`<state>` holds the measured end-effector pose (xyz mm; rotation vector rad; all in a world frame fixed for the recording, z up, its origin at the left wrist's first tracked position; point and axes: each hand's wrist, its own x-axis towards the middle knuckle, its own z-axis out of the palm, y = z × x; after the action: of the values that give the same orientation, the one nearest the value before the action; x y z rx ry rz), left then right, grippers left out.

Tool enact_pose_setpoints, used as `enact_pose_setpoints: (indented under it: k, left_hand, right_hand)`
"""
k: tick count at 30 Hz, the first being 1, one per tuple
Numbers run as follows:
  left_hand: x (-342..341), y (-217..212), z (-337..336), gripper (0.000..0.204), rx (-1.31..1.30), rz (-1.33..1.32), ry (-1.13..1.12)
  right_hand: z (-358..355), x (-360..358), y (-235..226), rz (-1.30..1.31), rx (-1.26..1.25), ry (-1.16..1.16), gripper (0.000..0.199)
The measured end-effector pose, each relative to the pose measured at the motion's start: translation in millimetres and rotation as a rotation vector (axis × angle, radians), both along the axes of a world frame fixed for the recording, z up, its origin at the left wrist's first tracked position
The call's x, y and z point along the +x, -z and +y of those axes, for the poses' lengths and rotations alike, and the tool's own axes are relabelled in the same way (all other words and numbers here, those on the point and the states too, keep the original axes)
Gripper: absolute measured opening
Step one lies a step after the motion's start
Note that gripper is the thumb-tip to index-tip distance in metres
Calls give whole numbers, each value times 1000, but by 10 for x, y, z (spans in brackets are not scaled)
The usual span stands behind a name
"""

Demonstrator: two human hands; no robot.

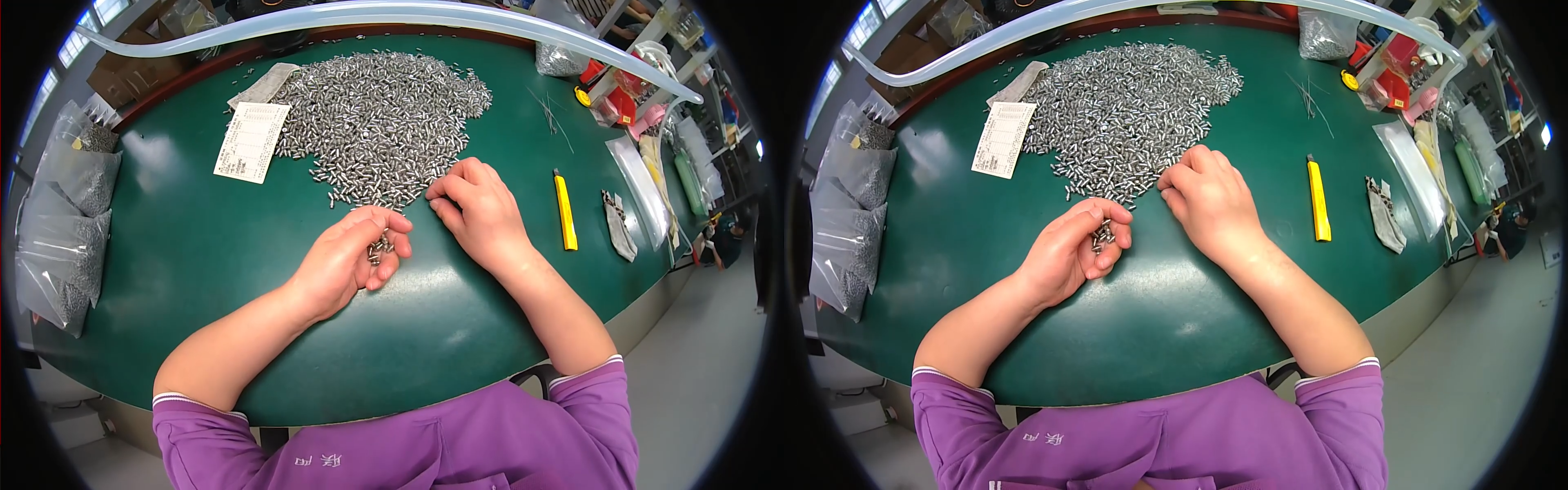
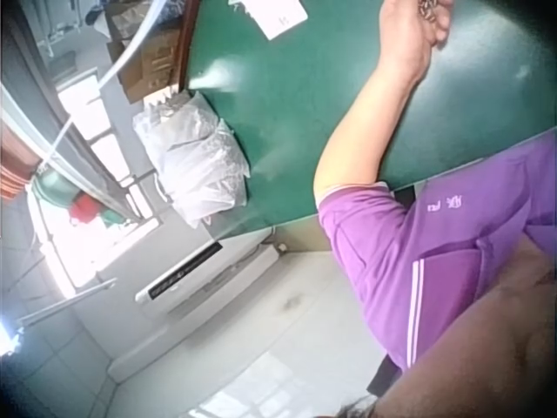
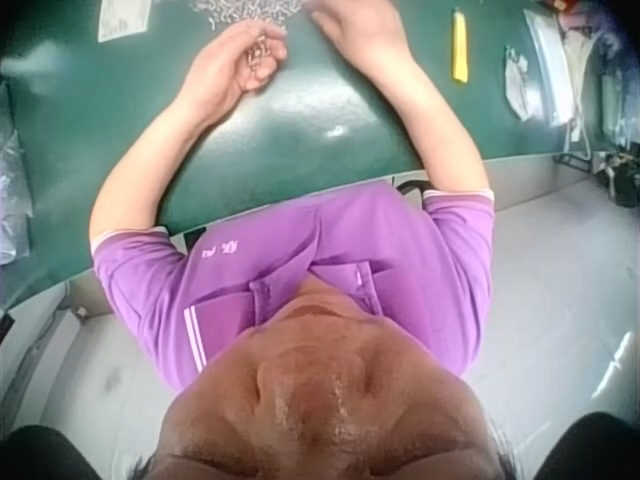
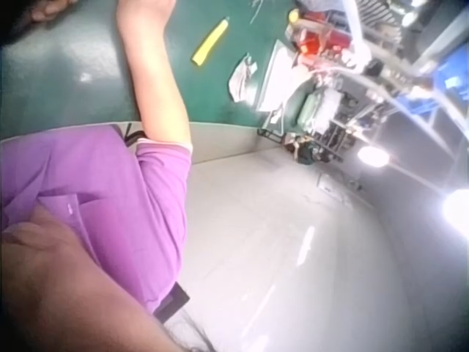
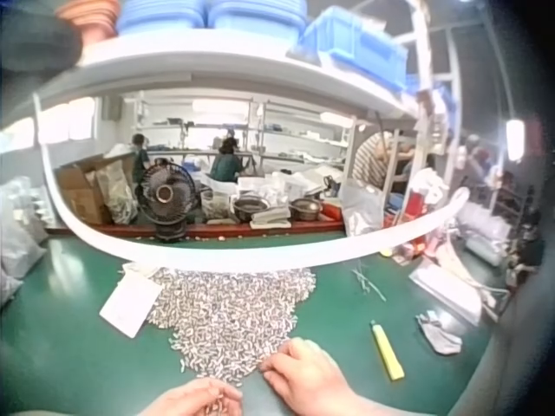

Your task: Picking through a large pile of small metal components on a workbench to sort or inspect them.

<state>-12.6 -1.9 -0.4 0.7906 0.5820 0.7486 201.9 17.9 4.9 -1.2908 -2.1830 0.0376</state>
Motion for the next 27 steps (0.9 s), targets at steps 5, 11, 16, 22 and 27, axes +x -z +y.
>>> enact_pose_setpoints:
  k: [5,11,16,22,27]
  left_hand:
    - [9,-3,11,24,-23,-27,-14]
    - [32,-19,-12,20,57,53,29]
    - [35,3,-15,19,54,79,23]
    - [27,-1,-20,15,56,70,22]
    - [24,-12,-35,17,69,125,20]
  right_hand:
    - [-37,-57,-40,132,-74,-73,10]
    - [-214,-193,-164,550,-516,-265,8]
    - [-211,-194,-142,614,-601,-315,9]
    - [-133,-105,-117,637,-426,-148,11]
    - [-70,-63,-44,724,-413,-80,10]
